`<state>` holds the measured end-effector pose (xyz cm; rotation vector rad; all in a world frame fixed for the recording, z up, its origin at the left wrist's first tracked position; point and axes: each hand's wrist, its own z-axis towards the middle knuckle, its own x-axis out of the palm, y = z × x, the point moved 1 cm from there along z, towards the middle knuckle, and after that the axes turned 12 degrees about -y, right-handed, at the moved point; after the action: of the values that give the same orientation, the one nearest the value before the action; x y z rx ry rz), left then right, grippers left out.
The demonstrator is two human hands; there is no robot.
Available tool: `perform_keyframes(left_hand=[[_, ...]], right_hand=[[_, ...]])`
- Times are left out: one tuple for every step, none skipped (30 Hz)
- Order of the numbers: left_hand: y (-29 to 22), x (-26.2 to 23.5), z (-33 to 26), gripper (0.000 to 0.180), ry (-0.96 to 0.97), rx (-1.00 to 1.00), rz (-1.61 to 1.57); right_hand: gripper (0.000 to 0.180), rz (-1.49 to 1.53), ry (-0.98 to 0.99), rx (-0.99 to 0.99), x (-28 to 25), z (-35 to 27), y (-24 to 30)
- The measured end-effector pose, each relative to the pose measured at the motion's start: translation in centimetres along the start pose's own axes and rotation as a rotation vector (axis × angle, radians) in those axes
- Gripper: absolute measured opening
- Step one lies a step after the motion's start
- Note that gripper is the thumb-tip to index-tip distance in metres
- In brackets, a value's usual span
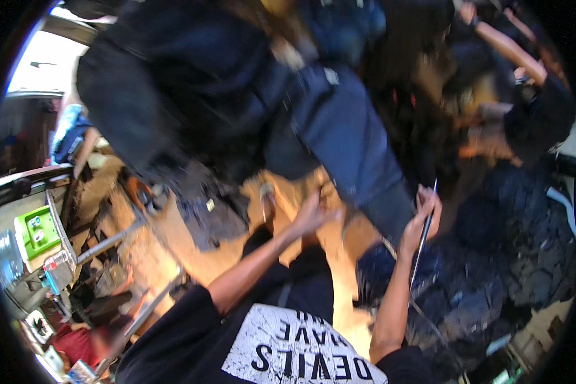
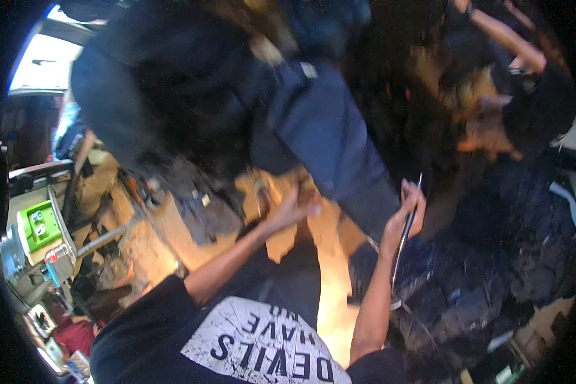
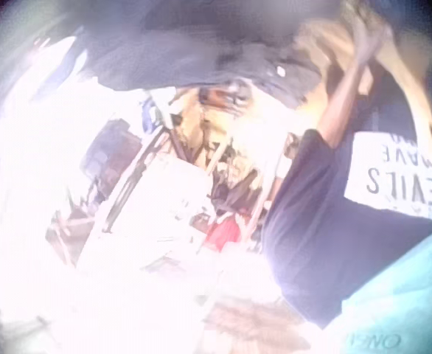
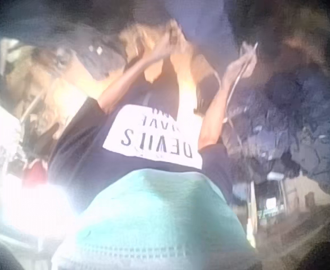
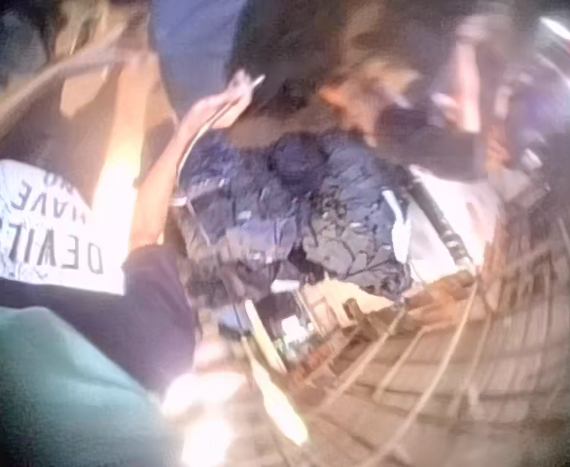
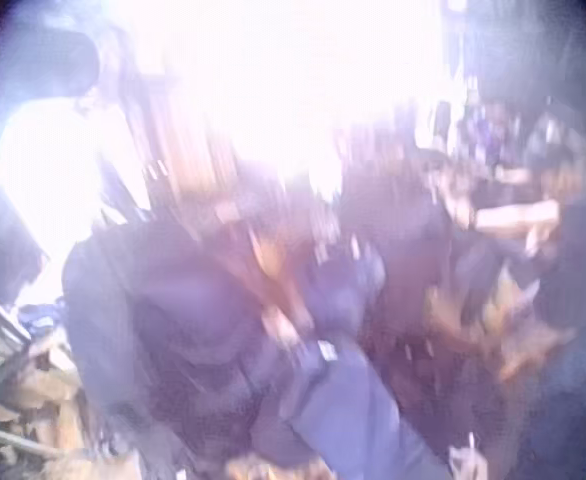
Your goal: The person uses a handheld rotary tool to stitch or mark a small white patch on the back pocket of a pair of dark jeans. They repeatedly reposition the jeans and work on the same area, then place the jeans aside and pick up another pair to continue the same process.
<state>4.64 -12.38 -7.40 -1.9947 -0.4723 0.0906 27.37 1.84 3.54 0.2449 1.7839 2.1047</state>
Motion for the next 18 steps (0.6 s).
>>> perform_keyframes(left_hand=[[-1.9, -2.3, -1.7, 0.079, 0.028, 0.045, 0.075], [-4.0, -5.4, -3.5, 0.074, 0.017, 0.194, 0.225], [-6.1, -8.6, -5.2, 0.069, 0.021, 0.207, 0.464], [-8.5, -11.4, -5.8, 0.059, -0.021, 0.351, 0.53], [-10.5, -13.5, -6.6, 0.05, -0.087, 0.367, 0.708], [-12.4, -14.8, -6.5, 0.034, -0.178, 0.405, 0.626], [-14.1, -15.6, -5.8, 0.035, -0.194, 0.415, 0.569], [-15.5, -15.7, -4.9, 0.036, -0.218, 0.529, 0.627], [-16.7, -15.4, -3.7, 0.038, -0.245, 0.652, 0.681], [-17.5, -14.7, -2.4, 0.041, -0.278, 0.719, 0.704], [-18.0, -13.7, -1.1, 0.044, -0.294, 0.809, 0.721], [-18.1, -12.5, 0.1, 0.047, -0.294, 0.776, 0.73], [-18.0, -11.1, 1.3, 0.051, -0.273, 0.777, 0.732], [-17.8, -9.4, 2.6, 0.056, -0.285, 0.815, 0.776], [-17.3, -7.8, 3.6, 0.061, -0.326, 0.908, 0.795], [-16.7, -5.9, 4.9, 0.07, -0.349, 0.873, 0.828], [-15.9, -4.1, 6.0, 0.073, -0.308, 0.873, 0.941], [-15.2, -2.9, 6.5, 0.075, -0.317, 0.898, 1.028]], right_hand=[[0.029, -0.073, -0.003, -0.111, 0.4, 0.3, 1.2], [0.027, -0.09, 0.089, -0.204, 1.0, 0.5, 2.3], [0.028, -0.128, 0.116, -0.287, 1.7, 0.4, 3.2], [0.033, -0.205, 0.111, -0.298, 2.9, 0.5, 3.5], [0.038, -0.305, 0.103, -0.364, 3.8, 0.4, 3.7], [0.045, -0.312, 0.101, -0.305, 5.0, 0.4, 3.2], [0.045, -0.339, 0.183, -0.23, 5.8, 0.5, 2.5], [0.043, -0.382, 0.186, -0.188, 5.8, 0.5, 1.5], [0.042, -0.476, 0.191, -0.112, 5.4, 0.5, 0.5], [0.039, -0.395, 0.145, -0.181, 4.2, 0.9, -0.5], [0.037, -0.378, 0.11, -0.191, 2.3, 1.7, -1.4], [0.031, -0.344, 0.131, -0.123, -1.0, 2.3, -2.0], [0.028, -0.285, 0.079, 0.108, -4.1, 2.5, -2.8], [0.027, -0.425, 0.094, 0.039, -7.8, 2.8, -2.9], [0.028, -0.417, 0.061, 0.012, -10.4, 3.1, -3.3], [0.029, -0.361, 0.1, 0.019, -13.0, 2.6, -3.6], [0.031, -0.392, 0.105, 0.123, -15.4, 2.9, -3.9], [0.032, -0.275, 0.097, 0.111, -16.3, 2.2, -4.5]])
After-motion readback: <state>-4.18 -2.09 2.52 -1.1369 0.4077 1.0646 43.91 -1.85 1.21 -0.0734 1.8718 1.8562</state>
